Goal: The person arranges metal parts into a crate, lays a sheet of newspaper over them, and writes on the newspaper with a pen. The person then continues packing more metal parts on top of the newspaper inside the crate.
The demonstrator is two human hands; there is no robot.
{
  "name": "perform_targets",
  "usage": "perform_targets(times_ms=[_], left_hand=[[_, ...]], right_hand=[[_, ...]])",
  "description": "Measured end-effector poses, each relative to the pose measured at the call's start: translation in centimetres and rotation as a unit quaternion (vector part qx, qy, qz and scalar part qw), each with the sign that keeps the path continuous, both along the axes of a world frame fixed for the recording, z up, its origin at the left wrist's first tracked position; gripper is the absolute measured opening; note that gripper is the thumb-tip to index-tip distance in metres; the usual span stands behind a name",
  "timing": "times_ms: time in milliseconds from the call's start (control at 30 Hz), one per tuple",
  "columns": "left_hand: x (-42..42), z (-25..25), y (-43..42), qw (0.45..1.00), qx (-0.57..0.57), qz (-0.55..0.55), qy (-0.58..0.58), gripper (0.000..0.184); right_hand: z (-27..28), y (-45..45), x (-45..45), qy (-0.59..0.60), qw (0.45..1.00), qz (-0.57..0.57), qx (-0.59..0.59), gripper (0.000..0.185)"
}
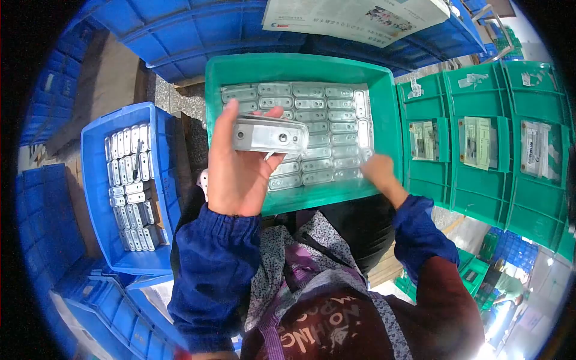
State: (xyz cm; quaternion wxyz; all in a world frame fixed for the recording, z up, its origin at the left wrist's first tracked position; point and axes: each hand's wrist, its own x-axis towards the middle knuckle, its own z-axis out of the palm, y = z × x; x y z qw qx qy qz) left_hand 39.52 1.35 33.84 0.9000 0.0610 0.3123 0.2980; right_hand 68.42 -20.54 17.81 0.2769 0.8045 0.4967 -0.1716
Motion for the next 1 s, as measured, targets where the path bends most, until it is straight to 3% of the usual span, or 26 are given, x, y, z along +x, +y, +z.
perform_targets(times_ms=[67,133,167,233,300,367,500,533,600,633,700,767,900,1000], left_hand=[[0.1,-0.2,0.0,0.999,0.008,-0.007,0.037,0.034],[0.6,-0.2,-0.5,0.997,0.022,-0.016,0.074,0.038],[0.9,-0.2,-0.9,0.995,0.015,-0.02,0.096,0.04],[1.7,0.2,-1.8,0.993,0.007,-0.052,0.109,0.044],[2.4,-0.3,-2.6,0.99,0.022,-0.111,0.087,0.049],[2.8,-0.5,-3.1,0.987,0.038,-0.154,0.028,0.054],[3.8,-1.5,-3.9,0.989,0.089,-0.118,0.025,0.043],[3.7,-1.5,-3.9,0.985,0.102,-0.118,0.068,0.031],[3.5,-1.0,-3.8,0.987,0.087,-0.113,0.075,0.027],[3.5,-0.7,-3.6,0.988,0.075,-0.11,0.082,0.024],[3.4,-0.6,-3.3,0.987,0.079,-0.109,0.091,0.023],[3.4,-0.5,-3.2,0.988,0.087,-0.097,0.085,0.023],[3.1,-0.6,-2.9,0.989,0.068,-0.1,0.082,0.024],[3.2,-0.7,-2.9,0.988,0.064,-0.104,0.097,0.023]], right_hand=[[2.0,1.2,-0.5,-0.031,0.997,-0.053,0.035,0.047],[6.3,3.0,-1.7,-0.085,0.987,-0.105,0.09,0.043],[8.0,3.7,-2.3,-0.085,0.979,-0.116,0.144,0.051],[14.5,6.9,-6.3,0.024,0.966,-0.118,0.23,0.045],[18.3,8.5,-9.8,0.224,0.887,-0.003,0.403,0.043],[18.6,9.4,-10.9,0.206,0.88,0.106,0.415,0.045],[19.2,10.0,-11.5,0.222,0.899,0.15,0.347,0.054],[18.8,9.9,-11.1,0.282,0.862,0.141,0.398,0.049],[19.5,9.7,-9.0,0.354,0.862,0.024,0.362,0.039],[18.4,9.3,-7.9,0.262,0.886,-0.04,0.381,0.029],[11.8,6.8,-3.7,0.124,0.963,-0.022,0.239,0.019],[3.5,2.8,0.0,0.056,0.995,0.067,0.054,0.014],[-3.8,-1.0,2.3,0.045,0.992,0.018,0.118,0.02],[-2.7,0.3,1.7,0.039,0.995,-0.019,0.086,0.021]])
